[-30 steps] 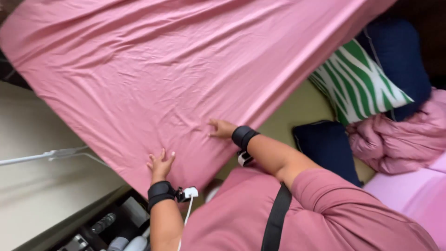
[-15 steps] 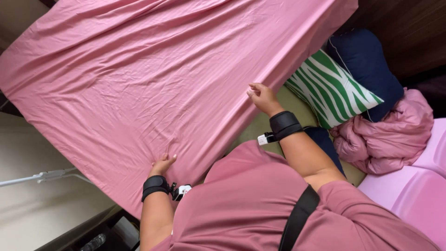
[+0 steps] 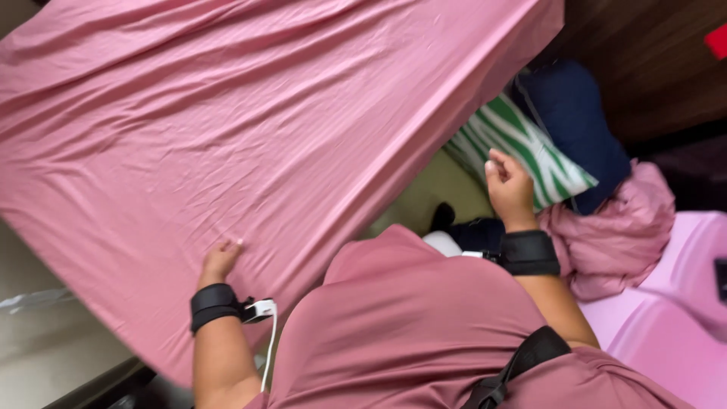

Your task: The person spreads and smooths a pink bedsheet over a mattress, tucking the edges under the mattress on all sides. They adjust the sheet to ensure it is flat and properly aligned.

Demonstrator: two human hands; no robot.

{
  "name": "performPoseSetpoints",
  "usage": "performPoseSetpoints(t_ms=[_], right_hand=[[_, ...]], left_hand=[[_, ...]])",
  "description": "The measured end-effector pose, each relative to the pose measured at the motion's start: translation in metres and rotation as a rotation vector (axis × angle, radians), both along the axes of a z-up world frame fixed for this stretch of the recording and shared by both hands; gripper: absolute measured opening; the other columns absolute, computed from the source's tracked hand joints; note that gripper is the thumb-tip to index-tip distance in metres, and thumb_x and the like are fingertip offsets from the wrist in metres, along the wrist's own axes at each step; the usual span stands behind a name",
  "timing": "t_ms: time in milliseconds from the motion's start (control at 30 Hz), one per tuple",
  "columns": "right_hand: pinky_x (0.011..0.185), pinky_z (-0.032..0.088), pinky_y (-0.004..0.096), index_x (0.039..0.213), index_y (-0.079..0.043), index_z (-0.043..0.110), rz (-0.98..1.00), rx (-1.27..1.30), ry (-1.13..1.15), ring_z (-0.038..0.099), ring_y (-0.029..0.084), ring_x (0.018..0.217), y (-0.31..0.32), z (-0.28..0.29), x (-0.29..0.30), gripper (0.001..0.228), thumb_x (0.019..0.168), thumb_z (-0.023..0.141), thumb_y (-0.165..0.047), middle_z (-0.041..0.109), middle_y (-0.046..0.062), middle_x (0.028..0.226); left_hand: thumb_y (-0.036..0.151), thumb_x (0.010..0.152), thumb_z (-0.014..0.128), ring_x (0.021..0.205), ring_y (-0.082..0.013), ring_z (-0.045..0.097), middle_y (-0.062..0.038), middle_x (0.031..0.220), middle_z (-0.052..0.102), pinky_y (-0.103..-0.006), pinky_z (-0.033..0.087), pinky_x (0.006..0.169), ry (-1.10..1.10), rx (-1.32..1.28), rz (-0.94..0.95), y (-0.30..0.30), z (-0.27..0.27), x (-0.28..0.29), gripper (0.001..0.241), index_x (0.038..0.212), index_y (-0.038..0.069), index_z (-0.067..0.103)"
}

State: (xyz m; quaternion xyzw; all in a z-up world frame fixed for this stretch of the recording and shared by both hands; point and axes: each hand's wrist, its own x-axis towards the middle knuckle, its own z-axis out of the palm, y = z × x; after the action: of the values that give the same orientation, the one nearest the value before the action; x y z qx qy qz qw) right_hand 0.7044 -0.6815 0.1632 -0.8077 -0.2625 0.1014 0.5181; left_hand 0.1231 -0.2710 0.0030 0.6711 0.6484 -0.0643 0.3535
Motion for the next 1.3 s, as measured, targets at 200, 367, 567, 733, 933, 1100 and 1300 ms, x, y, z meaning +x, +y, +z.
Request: performPoseSetpoints(t_ms=[200, 367, 567, 733, 933, 1100, 1300], right_hand=[[0.078, 0.057, 0.027, 0.126, -0.002, 0.071, 0.096, -0.053, -0.16, 0.072, 0.016, 0.091, -0.014, -0.028, 0.152, 0.029, 0.098, 0.07, -0.008, 0.074, 0.014, 0.112], [0.078, 0.056, 0.027, 0.125, 0.0, 0.071, 0.134, -0.046, -0.148, 0.071, 0.016, 0.088, -0.051, -0.015, 0.246, 0.027, 0.1, 0.07, -0.008, 0.073, 0.014, 0.108], [0.075, 0.056, 0.025, 0.123, -0.001, 0.072, 0.075, -0.067, -0.082, 0.07, 0.013, 0.085, -0.093, -0.024, 0.324, 0.023, 0.102, 0.07, -0.009, 0.073, 0.011, 0.106], [0.07, 0.053, 0.023, 0.122, -0.002, 0.073, -0.003, -0.084, 0.014, 0.067, 0.009, 0.08, -0.103, -0.052, 0.361, 0.022, 0.102, 0.071, -0.01, 0.073, 0.009, 0.104], [0.069, 0.053, 0.021, 0.118, -0.002, 0.074, -0.007, -0.171, 0.022, 0.067, 0.008, 0.078, -0.094, -0.067, 0.409, 0.02, 0.1, 0.071, -0.01, 0.074, 0.009, 0.104], [0.069, 0.051, 0.024, 0.119, -0.002, 0.075, -0.019, -0.199, -0.025, 0.065, 0.01, 0.076, -0.061, -0.085, 0.47, 0.022, 0.1, 0.072, -0.012, 0.076, 0.009, 0.1], [0.068, 0.052, 0.026, 0.118, -0.004, 0.076, 0.018, -0.301, -0.02, 0.064, 0.012, 0.073, -0.015, -0.086, 0.542, 0.022, 0.098, 0.073, -0.013, 0.075, 0.009, 0.095]], left_hand=[[0.046, 0.091, 0.074, 0.12, -0.0274, 0.065, -0.02, 0.129, 0.07, -0.0383, 0.05, 0.1, -0.32, 0.157, 0.059, -0.022, 0.029, 0.2, 0.063, 0.135, 0.002, 0.067], [0.045, 0.09, 0.074, 0.122, -0.0279, 0.064, -0.019, 0.129, 0.07, -0.0398, 0.048, 0.103, -0.355, -0.028, 0.062, -0.073, -0.015, 0.33, 0.062, 0.135, 0.004, 0.066], [0.046, 0.09, 0.072, 0.126, -0.0335, 0.062, -0.021, 0.133, 0.067, -0.0474, 0.047, 0.104, -0.253, -0.233, 0.084, -0.118, 0.011, 0.458, 0.064, 0.141, 0.008, 0.063], [0.046, 0.091, 0.075, 0.133, -0.0338, 0.057, -0.024, 0.139, 0.061, -0.0429, 0.043, 0.109, -0.331, -0.175, 0.033, -0.099, -0.032, 0.497, 0.066, 0.141, 0.004, 0.062], [0.046, 0.089, 0.075, 0.123, -0.0309, 0.059, -0.021, 0.139, 0.061, -0.0417, 0.047, 0.094, -0.341, -0.259, 0.126, -0.087, -0.034, 0.556, 0.064, 0.14, 0.009, 0.064], [0.048, 0.089, 0.072, 0.097, -0.0231, 0.062, -0.013, 0.127, 0.069, -0.0374, 0.05, 0.071, -0.21, -0.378, 0.178, -0.049, -0.046, 0.629, 0.061, 0.138, 0.013, 0.065], [0.044, 0.092, 0.074, 0.096, -0.0246, 0.061, -0.023, 0.121, 0.072, -0.04, 0.048, 0.084, -0.281, -0.301, 0.017, 0.022, -0.135, 0.705, 0.059, 0.135, 0.005, 0.07]])
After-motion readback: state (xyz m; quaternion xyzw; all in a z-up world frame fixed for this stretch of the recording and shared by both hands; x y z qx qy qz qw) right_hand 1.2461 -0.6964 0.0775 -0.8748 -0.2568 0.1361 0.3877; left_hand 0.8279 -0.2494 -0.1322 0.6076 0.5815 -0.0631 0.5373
